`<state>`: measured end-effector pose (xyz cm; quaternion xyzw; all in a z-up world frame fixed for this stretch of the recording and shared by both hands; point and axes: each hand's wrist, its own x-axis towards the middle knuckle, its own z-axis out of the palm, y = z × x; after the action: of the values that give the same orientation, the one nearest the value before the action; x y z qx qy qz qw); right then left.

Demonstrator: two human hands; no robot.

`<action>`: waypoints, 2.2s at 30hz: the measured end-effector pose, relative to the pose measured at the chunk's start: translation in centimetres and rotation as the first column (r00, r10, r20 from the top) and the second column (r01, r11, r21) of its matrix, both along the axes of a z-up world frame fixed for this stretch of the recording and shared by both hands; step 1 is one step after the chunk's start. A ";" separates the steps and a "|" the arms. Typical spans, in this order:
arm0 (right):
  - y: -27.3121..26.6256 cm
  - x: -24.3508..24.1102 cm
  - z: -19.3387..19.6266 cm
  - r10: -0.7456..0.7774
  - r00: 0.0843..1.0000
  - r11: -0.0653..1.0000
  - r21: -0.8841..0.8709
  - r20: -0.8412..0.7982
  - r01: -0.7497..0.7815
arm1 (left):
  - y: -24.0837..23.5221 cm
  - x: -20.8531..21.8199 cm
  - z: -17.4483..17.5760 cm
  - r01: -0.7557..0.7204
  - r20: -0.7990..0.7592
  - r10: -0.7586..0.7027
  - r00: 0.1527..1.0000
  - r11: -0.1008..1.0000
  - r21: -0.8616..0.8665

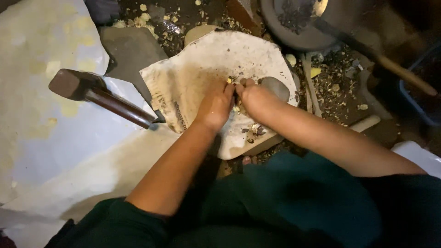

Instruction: Flattening yellow nut pieces with a mallet and grinding nuts with a stone on a slab

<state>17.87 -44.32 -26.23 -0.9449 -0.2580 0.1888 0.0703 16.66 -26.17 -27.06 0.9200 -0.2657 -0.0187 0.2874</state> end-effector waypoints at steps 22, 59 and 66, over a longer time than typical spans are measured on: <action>1.7 4.0 1.8 -0.252 0.961 0.959 0.108 -0.113 0.264 | 0.1 1.1 -1.3 -0.302 -0.204 0.298 0.933 0.953 0.008; 1.5 0.2 1.2 -0.166 0.956 0.917 0.318 -0.242 0.240 | 4.9 1.7 -0.2 -0.983 -0.855 -0.491 0.168 -0.022 -0.180; 1.4 -2.1 2.6 -0.177 0.959 0.948 0.225 -0.220 0.226 | 3.4 -1.5 -2.3 -0.310 -0.380 0.117 0.918 0.809 -0.499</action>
<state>15.81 -42.91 -23.65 -0.9269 -0.1729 0.2394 0.2318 15.12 -22.80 -29.39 0.8059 -0.1010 -0.0629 0.5800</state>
